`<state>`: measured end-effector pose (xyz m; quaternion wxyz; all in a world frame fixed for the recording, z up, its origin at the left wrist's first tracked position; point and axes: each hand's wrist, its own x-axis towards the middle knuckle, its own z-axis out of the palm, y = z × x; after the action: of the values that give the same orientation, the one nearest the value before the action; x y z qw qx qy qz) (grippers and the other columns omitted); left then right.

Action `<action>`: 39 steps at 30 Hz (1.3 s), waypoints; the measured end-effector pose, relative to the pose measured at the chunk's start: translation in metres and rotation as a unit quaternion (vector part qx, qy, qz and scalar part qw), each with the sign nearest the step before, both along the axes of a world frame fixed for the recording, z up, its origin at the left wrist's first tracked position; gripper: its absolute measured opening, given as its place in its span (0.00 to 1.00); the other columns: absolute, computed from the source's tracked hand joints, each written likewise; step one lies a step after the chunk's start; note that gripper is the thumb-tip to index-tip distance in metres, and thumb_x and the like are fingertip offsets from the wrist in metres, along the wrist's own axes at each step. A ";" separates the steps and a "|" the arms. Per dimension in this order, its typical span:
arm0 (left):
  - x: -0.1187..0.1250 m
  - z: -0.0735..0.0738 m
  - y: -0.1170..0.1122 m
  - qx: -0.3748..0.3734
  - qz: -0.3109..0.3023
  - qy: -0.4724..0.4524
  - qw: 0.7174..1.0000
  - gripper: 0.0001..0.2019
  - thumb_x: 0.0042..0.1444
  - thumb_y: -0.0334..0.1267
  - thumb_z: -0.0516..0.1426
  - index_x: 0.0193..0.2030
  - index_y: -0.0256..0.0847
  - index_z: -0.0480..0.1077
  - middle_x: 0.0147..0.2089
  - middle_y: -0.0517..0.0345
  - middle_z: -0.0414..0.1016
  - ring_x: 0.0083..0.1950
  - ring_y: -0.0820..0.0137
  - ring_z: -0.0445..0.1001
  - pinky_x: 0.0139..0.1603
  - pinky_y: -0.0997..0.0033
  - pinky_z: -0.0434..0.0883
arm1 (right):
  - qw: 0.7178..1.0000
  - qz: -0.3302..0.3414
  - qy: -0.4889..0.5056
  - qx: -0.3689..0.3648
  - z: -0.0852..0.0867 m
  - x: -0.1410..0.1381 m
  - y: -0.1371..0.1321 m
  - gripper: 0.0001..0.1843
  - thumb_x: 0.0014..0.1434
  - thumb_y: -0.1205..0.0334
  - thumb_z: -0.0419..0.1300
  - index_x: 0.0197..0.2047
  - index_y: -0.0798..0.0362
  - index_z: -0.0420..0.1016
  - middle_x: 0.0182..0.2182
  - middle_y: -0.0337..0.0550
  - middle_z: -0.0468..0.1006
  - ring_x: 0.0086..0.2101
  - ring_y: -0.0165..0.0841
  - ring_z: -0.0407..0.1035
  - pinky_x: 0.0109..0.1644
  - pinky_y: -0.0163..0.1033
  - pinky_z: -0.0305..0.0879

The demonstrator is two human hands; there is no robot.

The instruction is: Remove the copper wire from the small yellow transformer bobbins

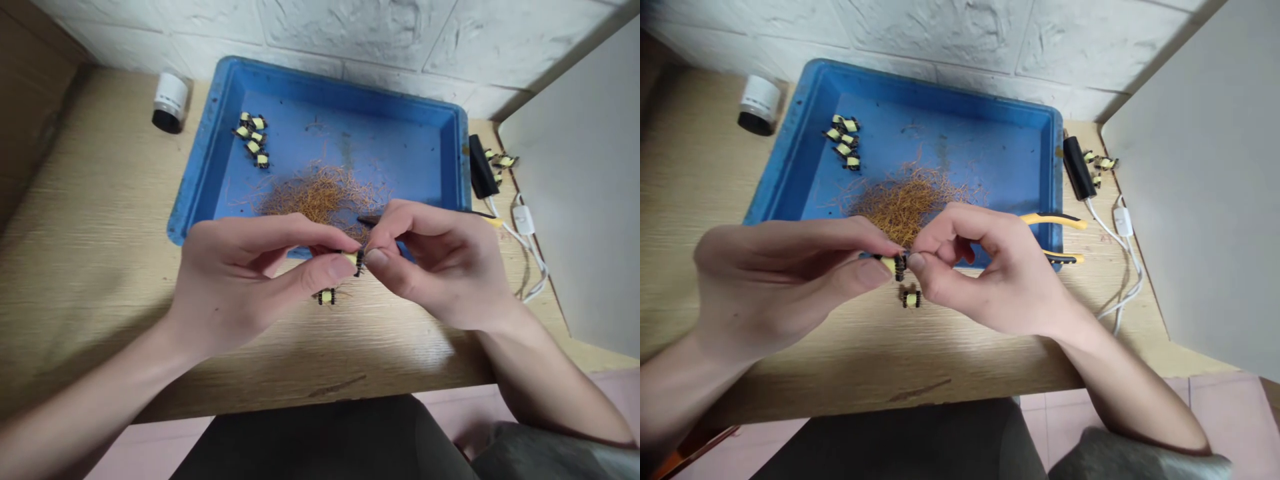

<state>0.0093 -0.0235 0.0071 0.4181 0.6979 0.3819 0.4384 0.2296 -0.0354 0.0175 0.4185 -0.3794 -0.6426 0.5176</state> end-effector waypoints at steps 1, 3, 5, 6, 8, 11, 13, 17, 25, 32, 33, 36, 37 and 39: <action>0.000 0.000 0.000 0.005 -0.001 0.002 1.000 0.07 0.61 0.32 0.72 0.41 0.51 0.86 0.34 0.71 0.87 0.28 0.78 0.78 0.24 0.74 0.68 | 1.000 0.001 0.000 -0.001 0.000 -0.001 0.000 0.09 0.67 0.71 0.67 0.36 0.49 0.76 0.28 0.33 0.70 0.30 0.29 0.63 0.35 0.40 0.60; 0.000 0.000 0.000 0.011 -0.004 0.002 1.000 0.06 0.61 0.32 0.71 0.41 0.50 0.85 0.34 0.70 0.86 0.28 0.77 0.77 0.24 0.73 0.67 | 1.000 0.004 -0.004 0.000 0.001 -0.001 0.001 0.09 0.68 0.69 0.66 0.35 0.49 0.76 0.27 0.33 0.71 0.29 0.29 0.64 0.34 0.40 0.60; -0.001 0.001 -0.001 0.009 -0.002 0.003 1.000 0.06 0.62 0.32 0.71 0.41 0.50 0.85 0.35 0.69 0.87 0.30 0.76 0.79 0.26 0.73 0.70 | 1.000 0.002 -0.008 -0.002 0.002 -0.001 0.001 0.08 0.68 0.68 0.67 0.35 0.50 0.76 0.27 0.33 0.72 0.29 0.28 0.64 0.33 0.39 0.60; -0.001 0.001 -0.001 0.014 -0.001 0.002 1.000 0.07 0.62 0.31 0.71 0.42 0.50 0.85 0.36 0.68 0.87 0.30 0.75 0.80 0.26 0.73 0.71 | 1.000 0.001 -0.011 -0.006 0.003 -0.001 0.001 0.08 0.68 0.67 0.67 0.35 0.50 0.76 0.26 0.33 0.72 0.28 0.28 0.64 0.32 0.38 0.60; -0.002 0.000 -0.001 0.028 -0.005 0.002 1.000 0.08 0.62 0.30 0.70 0.42 0.50 0.85 0.36 0.67 0.88 0.31 0.73 0.81 0.26 0.71 0.72 | 1.000 0.002 -0.017 -0.016 0.004 0.000 0.002 0.10 0.69 0.65 0.65 0.34 0.51 0.76 0.26 0.34 0.73 0.28 0.27 0.63 0.31 0.37 0.60; -0.002 -0.001 0.000 0.033 -0.011 0.002 0.999 0.10 0.61 0.29 0.70 0.43 0.51 0.85 0.37 0.66 0.88 0.33 0.69 0.83 0.27 0.67 0.75 | 0.999 0.008 -0.020 -0.024 0.004 0.001 0.002 0.11 0.71 0.64 0.64 0.33 0.51 0.77 0.26 0.34 0.73 0.26 0.27 0.62 0.28 0.35 0.58; -0.001 -0.001 0.000 0.026 -0.009 -0.005 1.000 0.11 0.61 0.28 0.70 0.43 0.52 0.86 0.38 0.65 0.88 0.35 0.68 0.84 0.28 0.66 0.77 | 0.999 -0.001 -0.023 -0.022 0.003 0.001 0.001 0.10 0.70 0.63 0.65 0.33 0.51 0.77 0.25 0.35 0.73 0.26 0.27 0.62 0.27 0.35 0.57; 0.001 -0.002 0.001 0.045 -0.017 -0.027 0.998 0.13 0.59 0.25 0.71 0.44 0.51 0.86 0.41 0.65 0.89 0.39 0.68 0.86 0.32 0.68 0.81 | 0.999 -0.028 -0.018 0.002 0.000 0.000 0.001 0.08 0.67 0.65 0.68 0.34 0.51 0.78 0.25 0.35 0.73 0.26 0.28 0.61 0.27 0.35 0.56; -0.003 -0.007 -0.002 0.062 0.004 0.002 0.998 0.17 0.59 0.25 0.71 0.48 0.55 0.84 0.45 0.72 0.89 0.43 0.70 0.86 0.43 0.63 0.82 | 0.999 -0.036 -0.018 0.027 0.004 -0.003 0.001 0.07 0.63 0.72 0.66 0.34 0.52 0.79 0.24 0.30 0.65 0.25 0.25 0.59 0.28 0.35 0.57; -0.001 -0.010 -0.005 0.037 0.066 0.020 0.997 0.11 0.61 0.30 0.71 0.44 0.55 0.85 0.39 0.72 0.89 0.36 0.70 0.85 0.34 0.64 0.78 | 0.997 -0.055 -0.027 0.046 0.002 -0.004 0.000 0.08 0.62 0.73 0.67 0.34 0.49 0.79 0.24 0.31 0.64 0.25 0.26 0.58 0.28 0.37 0.57; 0.000 -0.010 -0.005 0.035 0.073 0.020 0.997 0.11 0.60 0.30 0.71 0.43 0.54 0.85 0.38 0.72 0.89 0.35 0.70 0.85 0.33 0.65 0.78 | 0.997 -0.054 -0.026 0.046 0.002 -0.004 0.000 0.09 0.62 0.73 0.67 0.34 0.49 0.79 0.24 0.31 0.64 0.25 0.26 0.58 0.28 0.37 0.57; 0.002 -0.007 -0.003 0.045 0.064 0.018 0.997 0.11 0.58 0.28 0.71 0.41 0.53 0.85 0.37 0.72 0.89 0.32 0.72 0.85 0.30 0.70 0.77 | 0.997 -0.050 -0.023 0.049 0.002 -0.003 0.001 0.09 0.61 0.74 0.67 0.34 0.49 0.79 0.24 0.31 0.65 0.25 0.26 0.59 0.28 0.37 0.58; 0.003 -0.006 -0.002 0.048 0.064 0.019 0.997 0.11 0.58 0.28 0.71 0.41 0.52 0.85 0.36 0.72 0.89 0.32 0.73 0.84 0.29 0.71 0.77 | 0.997 -0.049 -0.028 0.050 0.003 -0.003 0.001 0.10 0.61 0.75 0.67 0.34 0.49 0.79 0.24 0.31 0.65 0.25 0.26 0.59 0.29 0.38 0.58; 0.004 -0.003 -0.001 0.045 0.067 0.023 0.997 0.10 0.58 0.29 0.71 0.40 0.52 0.85 0.36 0.71 0.88 0.31 0.73 0.84 0.27 0.71 0.76 | 0.996 -0.050 -0.042 0.059 0.002 -0.002 0.001 0.11 0.61 0.75 0.67 0.34 0.49 0.79 0.25 0.31 0.65 0.25 0.26 0.59 0.30 0.38 0.60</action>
<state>0.0137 -0.0249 0.0037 0.3474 0.6989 0.4173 0.4655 0.2273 -0.0343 0.0199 0.4382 -0.4074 -0.6692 0.4407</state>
